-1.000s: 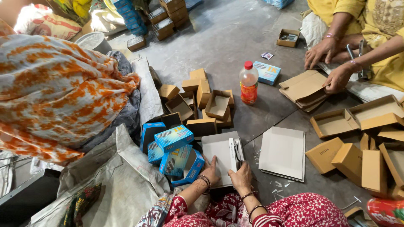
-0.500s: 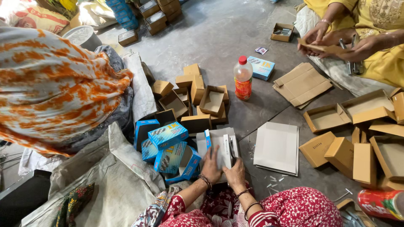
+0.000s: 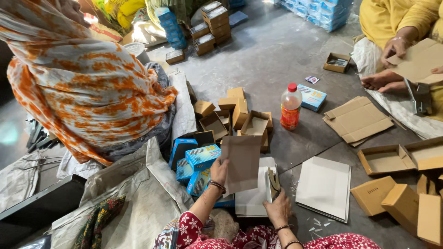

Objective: The person sits on the floor and uses a stapler to attach white paper sheets to small blue product boxes. They repeatedly pick up a box, place a sheet on it, and staple the edges before setting the finished unit aside.

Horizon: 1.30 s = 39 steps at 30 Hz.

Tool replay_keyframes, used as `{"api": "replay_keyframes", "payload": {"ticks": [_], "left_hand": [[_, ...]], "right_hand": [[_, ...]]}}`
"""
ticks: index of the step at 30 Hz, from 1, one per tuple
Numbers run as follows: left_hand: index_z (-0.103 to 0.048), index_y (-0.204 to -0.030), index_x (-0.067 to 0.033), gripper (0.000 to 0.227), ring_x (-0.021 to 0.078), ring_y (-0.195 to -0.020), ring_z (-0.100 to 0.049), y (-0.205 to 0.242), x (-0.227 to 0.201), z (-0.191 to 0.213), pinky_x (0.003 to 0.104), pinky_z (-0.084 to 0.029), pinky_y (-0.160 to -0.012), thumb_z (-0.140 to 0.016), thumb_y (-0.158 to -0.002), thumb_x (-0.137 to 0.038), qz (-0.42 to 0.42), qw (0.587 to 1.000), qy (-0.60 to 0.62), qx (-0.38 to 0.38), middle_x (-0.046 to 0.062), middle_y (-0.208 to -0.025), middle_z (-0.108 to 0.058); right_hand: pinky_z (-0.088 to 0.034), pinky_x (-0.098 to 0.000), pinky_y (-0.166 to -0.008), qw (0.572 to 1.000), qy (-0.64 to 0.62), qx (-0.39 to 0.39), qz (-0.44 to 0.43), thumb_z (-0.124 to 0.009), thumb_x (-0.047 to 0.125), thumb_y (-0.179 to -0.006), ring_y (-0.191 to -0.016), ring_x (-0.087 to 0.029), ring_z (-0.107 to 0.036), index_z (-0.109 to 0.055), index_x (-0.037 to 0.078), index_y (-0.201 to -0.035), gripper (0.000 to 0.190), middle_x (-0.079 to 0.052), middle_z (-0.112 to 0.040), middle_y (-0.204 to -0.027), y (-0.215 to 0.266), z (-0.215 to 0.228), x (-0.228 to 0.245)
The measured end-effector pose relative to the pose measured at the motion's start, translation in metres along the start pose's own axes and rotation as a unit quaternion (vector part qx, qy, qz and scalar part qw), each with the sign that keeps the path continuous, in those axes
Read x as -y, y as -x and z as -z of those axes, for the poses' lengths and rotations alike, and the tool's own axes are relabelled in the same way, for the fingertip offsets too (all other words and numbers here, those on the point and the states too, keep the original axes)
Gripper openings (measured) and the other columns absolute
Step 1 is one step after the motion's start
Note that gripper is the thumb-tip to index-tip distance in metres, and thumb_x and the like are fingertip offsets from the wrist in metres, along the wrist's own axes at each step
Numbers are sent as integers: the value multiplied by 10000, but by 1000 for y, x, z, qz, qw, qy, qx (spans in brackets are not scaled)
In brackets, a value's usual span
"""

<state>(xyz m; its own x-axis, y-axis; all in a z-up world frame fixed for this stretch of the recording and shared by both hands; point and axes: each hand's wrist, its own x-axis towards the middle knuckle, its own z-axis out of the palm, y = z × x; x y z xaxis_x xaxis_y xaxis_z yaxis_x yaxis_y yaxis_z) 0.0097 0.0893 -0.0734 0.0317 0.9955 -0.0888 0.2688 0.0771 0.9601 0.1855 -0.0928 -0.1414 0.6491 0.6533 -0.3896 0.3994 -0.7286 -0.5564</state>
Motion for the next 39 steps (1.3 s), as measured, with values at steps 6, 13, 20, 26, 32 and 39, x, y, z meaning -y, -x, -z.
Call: {"api": "replay_keyframes", "payload": {"ticks": [6, 13, 20, 26, 32, 39], "left_hand": [[-686, -1230, 30, 376, 174, -971, -669, 10, -49, 23, 339, -549, -876, -703, -945, -215, -23, 997, 65, 42, 121, -1106, -768], [-314, -1571, -107, 830, 88, -1209, -595, 60, -62, 13, 264, -485, -1024, -714, -858, 40, -76, 943, 78, 314, 66, -1407, -590], [-582, -1206, -109, 350, 108, -857, -560, 79, -77, 20, 258, -478, -748, -578, -859, -60, 77, 854, 392, 332, 20, -1146, -611], [-594, -1078, -47, 354, 176, -1019, -572, 85, -67, -1, 292, -488, -870, -499, -1112, -386, 37, 935, 251, 248, 43, -1180, -631], [-305, -1522, -208, 617, 109, -1083, -609, 108, -64, -22, 274, -513, -939, -577, -969, -241, 15, 946, 221, 238, 20, -1219, -629], [-351, -1561, -93, 650, 113, -917, -624, 108, -57, -19, 268, -529, -813, -641, -983, -157, 45, 937, 223, 264, 57, -1076, -661]], "right_hand": [[-450, -461, -1113, 973, -208, 5, 100, -713, 261, -831, -1328, -306, -506, -472, 206, -1478, 692, -147, -548, -1391, 3, 33, 27], [-500, -335, -1052, 780, -594, 128, 149, -567, 105, -967, -1171, -181, -628, -609, 114, -1366, 402, -69, -699, -1224, 21, 119, 44], [-473, -306, -984, 754, -629, 104, 157, -585, -42, -950, -1073, -155, -605, -692, 85, -1189, 290, -22, -685, -1134, 19, 117, 39], [-508, -345, -968, 866, -460, 72, 183, -576, 51, -890, -1068, -181, -649, -700, 72, -1050, 204, -50, -720, -1070, 32, 99, 44], [-397, -454, -1091, 910, -300, 22, 284, -687, 204, -918, -1312, -317, -462, -570, 74, -1232, 360, -172, -475, -1413, 66, 111, 72], [-453, -486, -1143, 824, -466, -11, 323, -582, 132, -937, -1324, -286, -534, -493, 116, -1410, 481, -154, -476, -1519, 95, 219, 97]]}}
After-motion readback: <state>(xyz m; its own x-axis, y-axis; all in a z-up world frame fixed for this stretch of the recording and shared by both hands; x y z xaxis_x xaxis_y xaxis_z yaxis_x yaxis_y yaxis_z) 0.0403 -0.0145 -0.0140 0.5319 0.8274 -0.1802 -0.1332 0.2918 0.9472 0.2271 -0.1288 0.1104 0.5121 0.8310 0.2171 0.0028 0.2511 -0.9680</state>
